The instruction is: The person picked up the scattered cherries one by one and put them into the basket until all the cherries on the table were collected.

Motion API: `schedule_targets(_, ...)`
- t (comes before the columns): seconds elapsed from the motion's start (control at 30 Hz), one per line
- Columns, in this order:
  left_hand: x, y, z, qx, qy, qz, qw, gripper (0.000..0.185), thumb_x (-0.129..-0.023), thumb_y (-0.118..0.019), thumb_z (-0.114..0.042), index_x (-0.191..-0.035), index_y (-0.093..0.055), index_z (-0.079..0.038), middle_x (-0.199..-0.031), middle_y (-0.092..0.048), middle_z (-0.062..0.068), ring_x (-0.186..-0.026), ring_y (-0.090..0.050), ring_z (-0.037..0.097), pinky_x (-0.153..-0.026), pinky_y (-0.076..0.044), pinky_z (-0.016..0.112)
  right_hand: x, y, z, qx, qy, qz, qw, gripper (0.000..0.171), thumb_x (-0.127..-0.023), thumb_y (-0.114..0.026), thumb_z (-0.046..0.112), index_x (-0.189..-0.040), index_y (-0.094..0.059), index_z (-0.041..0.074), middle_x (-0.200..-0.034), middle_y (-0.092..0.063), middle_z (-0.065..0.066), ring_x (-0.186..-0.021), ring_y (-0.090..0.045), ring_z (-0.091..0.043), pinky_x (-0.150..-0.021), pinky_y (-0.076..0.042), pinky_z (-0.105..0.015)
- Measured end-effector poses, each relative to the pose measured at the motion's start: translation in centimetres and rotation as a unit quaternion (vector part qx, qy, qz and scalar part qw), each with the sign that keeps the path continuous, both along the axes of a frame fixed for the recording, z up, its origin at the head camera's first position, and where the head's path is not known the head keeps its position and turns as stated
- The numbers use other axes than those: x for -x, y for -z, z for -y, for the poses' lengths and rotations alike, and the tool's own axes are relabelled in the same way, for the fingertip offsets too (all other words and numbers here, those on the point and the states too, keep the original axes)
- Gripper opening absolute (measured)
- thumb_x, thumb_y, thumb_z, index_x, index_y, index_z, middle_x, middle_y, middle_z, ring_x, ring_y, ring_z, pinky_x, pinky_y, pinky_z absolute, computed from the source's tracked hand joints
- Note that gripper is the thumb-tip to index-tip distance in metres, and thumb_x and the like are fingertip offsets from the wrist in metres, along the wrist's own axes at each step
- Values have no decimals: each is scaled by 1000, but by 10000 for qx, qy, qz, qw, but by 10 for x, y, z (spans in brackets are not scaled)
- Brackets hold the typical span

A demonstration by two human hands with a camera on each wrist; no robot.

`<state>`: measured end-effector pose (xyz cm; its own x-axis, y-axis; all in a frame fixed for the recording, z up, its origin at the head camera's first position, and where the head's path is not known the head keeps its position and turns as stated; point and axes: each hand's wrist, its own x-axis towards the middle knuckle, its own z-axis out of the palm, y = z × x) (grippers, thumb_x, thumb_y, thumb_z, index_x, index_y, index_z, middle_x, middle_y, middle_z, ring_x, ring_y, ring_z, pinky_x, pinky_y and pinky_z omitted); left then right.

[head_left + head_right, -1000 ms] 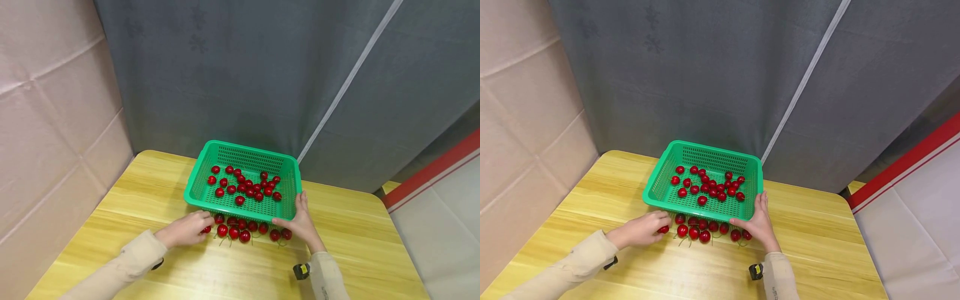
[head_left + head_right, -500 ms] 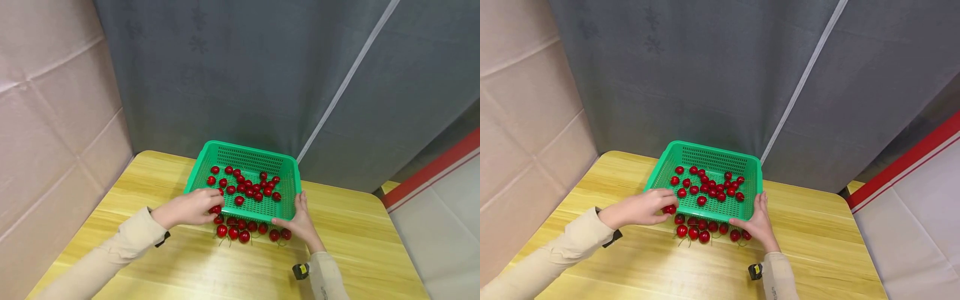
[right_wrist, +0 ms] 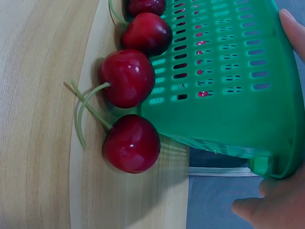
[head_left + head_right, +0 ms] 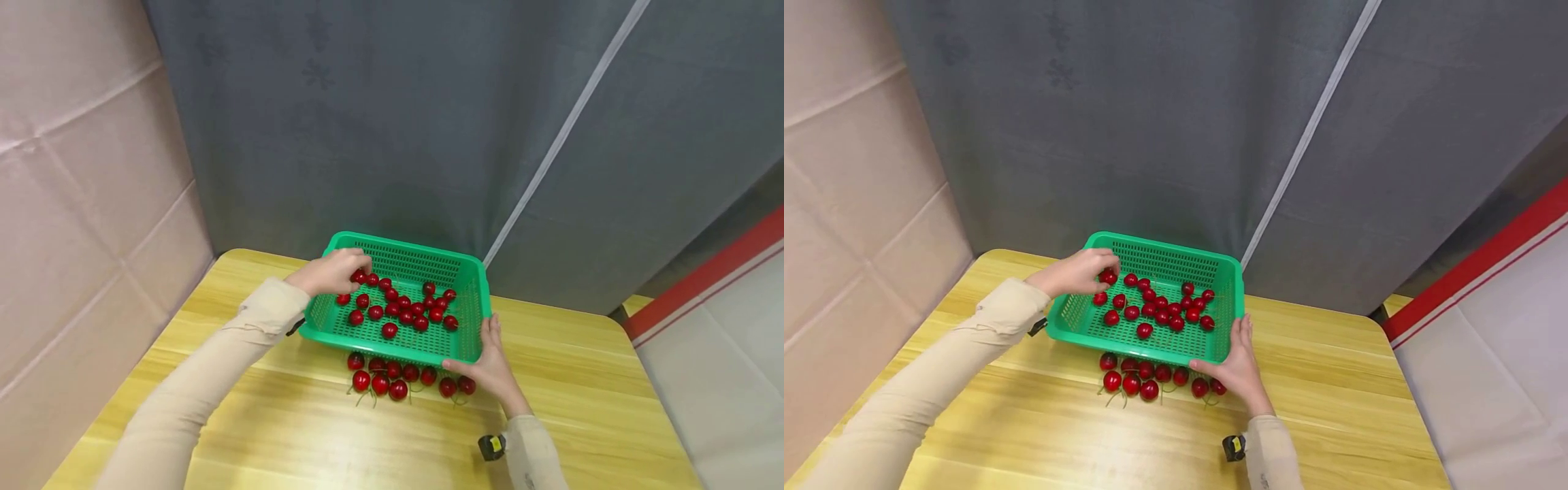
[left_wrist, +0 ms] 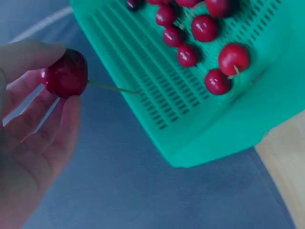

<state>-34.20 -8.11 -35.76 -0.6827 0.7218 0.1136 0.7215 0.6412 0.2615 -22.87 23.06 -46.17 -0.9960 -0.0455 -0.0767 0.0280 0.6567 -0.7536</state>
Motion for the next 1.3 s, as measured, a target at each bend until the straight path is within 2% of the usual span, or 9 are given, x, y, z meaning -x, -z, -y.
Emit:
schedule_targets(0.17,21,7,-8,271,-312,323,9986,17,-75,-62,3,-90,-61,-4,-89,-56,7,-75,-49,19,-64,-46,28,-3,0,0,-23,-1,-51,10000,123,-64,-78,48,-144,3,0,-149,21,-7,-137,12,-30,-107,-10,-54)
schedule_targets(0.33,34,13,-14,531,-459,406,9967,21,-73,-57,8,-91,-62,-3,-87,-56,7,-75,-49,19,-63,-44,28,-6,-1,2,-88,26,-54,9999,124,-63,-78,47,-144,2,-1,-149,20,-8,-137,12,-29,-107,-10,-54)
schedule_targets(0.57,36,23,-14,902,-748,532,9917,21,-75,-57,8,-93,-63,-2,-91,-59,10,-80,-51,20,-67,-46,29,-8,-1,6,-83,1,-42,10000,124,-62,-79,48,-144,2,0,-150,20,-8,-138,12,-29,-107,-11,-54)
schedule_targets(0.83,34,30,-12,907,-925,731,9889,19,-76,-59,3,-93,-61,-7,-103,-59,12,-90,-53,22,-77,-48,33,-10,-1,7,-75,-45,-15,10000,124,-63,-79,46,-144,2,0,-150,19,-8,-138,11,-29,-107,-12,-54)
schedule_targets(0.93,31,28,-11,810,-882,778,9898,18,-78,-59,0,-95,-61,-6,-103,-59,12,-88,-52,22,-75,-47,33,-9,-2,7,-67,-50,4,10000,124,-63,-79,46,-144,3,0,-150,19,-8,-138,12,-29,-107,-11,-54)
schedule_targets(1.07,20,25,-11,705,-594,638,9937,15,-80,-61,-4,-95,-61,-5,-98,-58,11,-83,-52,21,-72,-47,32,-6,-2,6,-38,-65,4,10000,124,-63,-79,47,-144,3,0,-149,20,-8,-137,12,-29,-107,-11,-54)
schedule_targets(1.17,7,22,-12,649,-259,469,9965,15,-81,-62,-6,-96,-61,-5,-97,-59,10,-84,-56,20,-73,-49,30,-3,-1,4,-29,-59,-26,10000,124,-63,-79,46,-144,3,0,-149,20,-8,-137,12,-30,-107,-10,-54)
schedule_targets(1.3,-18,16,-15,586,201,201,9979,17,-82,-63,-9,-98,-62,-4,-97,-60,9,-84,-58,19,-73,-50,28,1,-1,2,-72,-47,-28,10000,124,-63,-78,47,-144,3,0,-149,21,-7,-137,12,-29,-107,-10,-54)
